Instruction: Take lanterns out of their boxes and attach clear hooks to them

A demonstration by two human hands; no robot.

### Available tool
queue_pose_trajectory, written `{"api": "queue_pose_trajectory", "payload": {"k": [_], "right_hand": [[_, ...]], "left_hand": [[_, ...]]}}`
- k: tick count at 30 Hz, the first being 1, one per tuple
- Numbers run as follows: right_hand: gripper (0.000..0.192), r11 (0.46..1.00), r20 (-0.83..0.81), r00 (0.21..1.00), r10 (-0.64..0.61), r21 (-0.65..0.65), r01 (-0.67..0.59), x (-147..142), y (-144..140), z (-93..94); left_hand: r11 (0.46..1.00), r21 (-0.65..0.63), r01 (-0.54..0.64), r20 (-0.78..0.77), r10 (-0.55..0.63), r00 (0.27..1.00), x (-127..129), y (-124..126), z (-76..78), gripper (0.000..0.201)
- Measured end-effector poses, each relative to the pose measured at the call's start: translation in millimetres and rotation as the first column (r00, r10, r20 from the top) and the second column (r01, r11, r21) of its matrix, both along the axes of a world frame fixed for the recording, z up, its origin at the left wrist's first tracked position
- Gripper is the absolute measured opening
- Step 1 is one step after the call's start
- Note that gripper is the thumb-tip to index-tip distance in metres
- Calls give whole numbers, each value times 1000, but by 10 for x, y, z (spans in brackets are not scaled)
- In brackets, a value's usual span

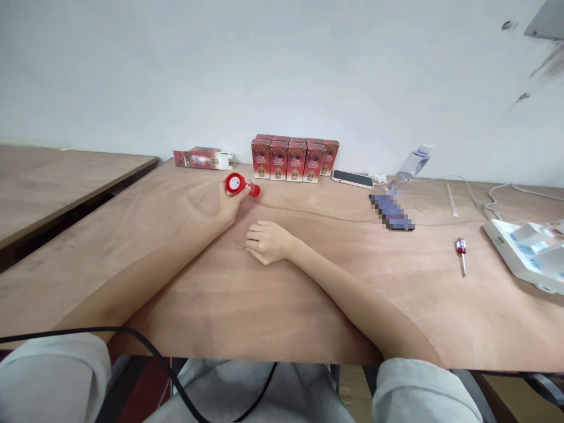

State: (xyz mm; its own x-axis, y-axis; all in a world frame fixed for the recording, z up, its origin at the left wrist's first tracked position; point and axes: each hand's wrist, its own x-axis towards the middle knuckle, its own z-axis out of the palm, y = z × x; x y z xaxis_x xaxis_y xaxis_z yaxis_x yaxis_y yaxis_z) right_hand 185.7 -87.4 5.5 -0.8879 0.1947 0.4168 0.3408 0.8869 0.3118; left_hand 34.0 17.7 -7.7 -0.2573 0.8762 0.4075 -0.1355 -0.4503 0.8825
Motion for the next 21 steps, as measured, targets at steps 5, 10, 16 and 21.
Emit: {"api": "queue_pose_trajectory", "payload": {"k": [5,10,16,21], "right_hand": [[23,995,235,971,-50,-72,68,-104,-129,150],[22,945,338,910,-242,-132,300,-265,-333,320],[21,849,388,834,-392,-195,490,-347,-453,431],[17,854,372,839,-396,-186,486,-342,-424,432]], "left_hand": [[981,-182,67,285,-13,958,-99,119,14,38],[966,-208,153,434,-49,899,-140,100,55,39],[955,-227,192,425,-80,902,-147,101,67,29],[940,-251,231,420,-110,901,-125,48,120,26]]}}
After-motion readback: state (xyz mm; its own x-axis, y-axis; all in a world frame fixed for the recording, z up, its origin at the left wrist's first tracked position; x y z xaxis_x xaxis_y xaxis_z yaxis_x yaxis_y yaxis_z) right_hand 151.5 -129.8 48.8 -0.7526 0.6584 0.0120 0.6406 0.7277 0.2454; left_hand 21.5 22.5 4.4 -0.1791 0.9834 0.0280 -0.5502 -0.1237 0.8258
